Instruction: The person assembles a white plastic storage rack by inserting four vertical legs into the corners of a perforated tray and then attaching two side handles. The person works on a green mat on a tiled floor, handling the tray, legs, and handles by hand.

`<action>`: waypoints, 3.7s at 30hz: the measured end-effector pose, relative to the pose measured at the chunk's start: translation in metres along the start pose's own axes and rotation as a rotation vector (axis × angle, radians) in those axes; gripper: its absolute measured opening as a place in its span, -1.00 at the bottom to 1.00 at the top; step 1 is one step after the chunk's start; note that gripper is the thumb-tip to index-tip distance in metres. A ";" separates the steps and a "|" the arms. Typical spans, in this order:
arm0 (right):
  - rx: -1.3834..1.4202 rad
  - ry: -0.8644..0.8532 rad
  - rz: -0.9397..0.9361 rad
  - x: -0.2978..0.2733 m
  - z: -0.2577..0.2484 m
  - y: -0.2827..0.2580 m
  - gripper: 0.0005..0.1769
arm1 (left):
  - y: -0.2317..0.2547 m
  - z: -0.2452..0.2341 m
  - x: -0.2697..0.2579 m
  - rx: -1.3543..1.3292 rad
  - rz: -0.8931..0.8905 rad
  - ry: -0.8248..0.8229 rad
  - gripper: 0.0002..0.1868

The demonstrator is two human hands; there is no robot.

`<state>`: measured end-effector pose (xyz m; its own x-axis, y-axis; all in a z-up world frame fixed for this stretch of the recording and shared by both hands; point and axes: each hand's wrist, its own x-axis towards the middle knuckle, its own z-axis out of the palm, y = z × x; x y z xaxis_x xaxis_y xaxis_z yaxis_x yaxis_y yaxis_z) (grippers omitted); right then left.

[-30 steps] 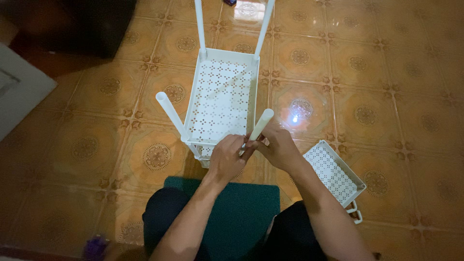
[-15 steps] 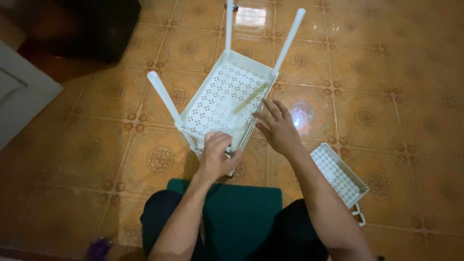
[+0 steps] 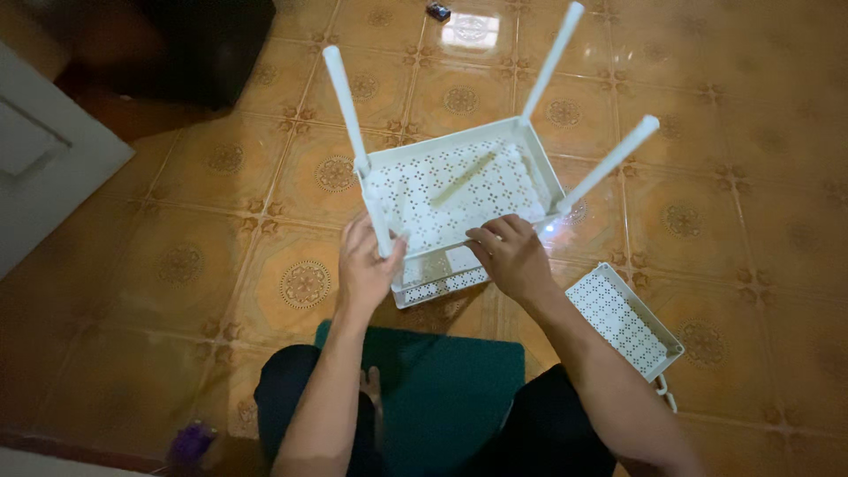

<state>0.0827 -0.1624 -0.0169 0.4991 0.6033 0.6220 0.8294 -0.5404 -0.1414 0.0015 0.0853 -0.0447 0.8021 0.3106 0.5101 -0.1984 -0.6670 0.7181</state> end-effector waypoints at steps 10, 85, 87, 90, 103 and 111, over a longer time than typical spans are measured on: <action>0.090 -0.187 0.118 -0.003 0.008 -0.040 -0.61 | 0.034 0.005 -0.016 0.261 0.240 0.347 -0.38; -0.020 0.215 1.977 -0.533 0.085 0.203 -0.20 | -0.045 0.572 -0.212 0.158 0.075 -0.983 -0.25; -0.028 0.153 2.038 -0.534 0.088 0.208 -0.23 | -0.045 0.572 -0.210 0.151 0.199 -0.946 -0.28; -0.133 0.237 1.959 -0.536 0.088 0.203 -0.35 | -0.039 0.564 -0.210 -0.039 -0.092 -0.971 -0.33; -0.113 0.614 1.818 -0.514 0.050 0.171 -0.45 | 0.037 0.481 -0.175 -0.036 -0.098 -0.851 -0.31; 0.148 0.772 1.962 -0.439 -0.022 0.140 -0.36 | 0.087 0.389 -0.138 0.008 -0.024 -0.800 -0.38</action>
<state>-0.0259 -0.5154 -0.2930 0.3836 -0.8834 -0.2693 -0.4937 0.0503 -0.8682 0.0927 -0.2789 -0.2361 0.9674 -0.2532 -0.0015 -0.1748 -0.6720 0.7196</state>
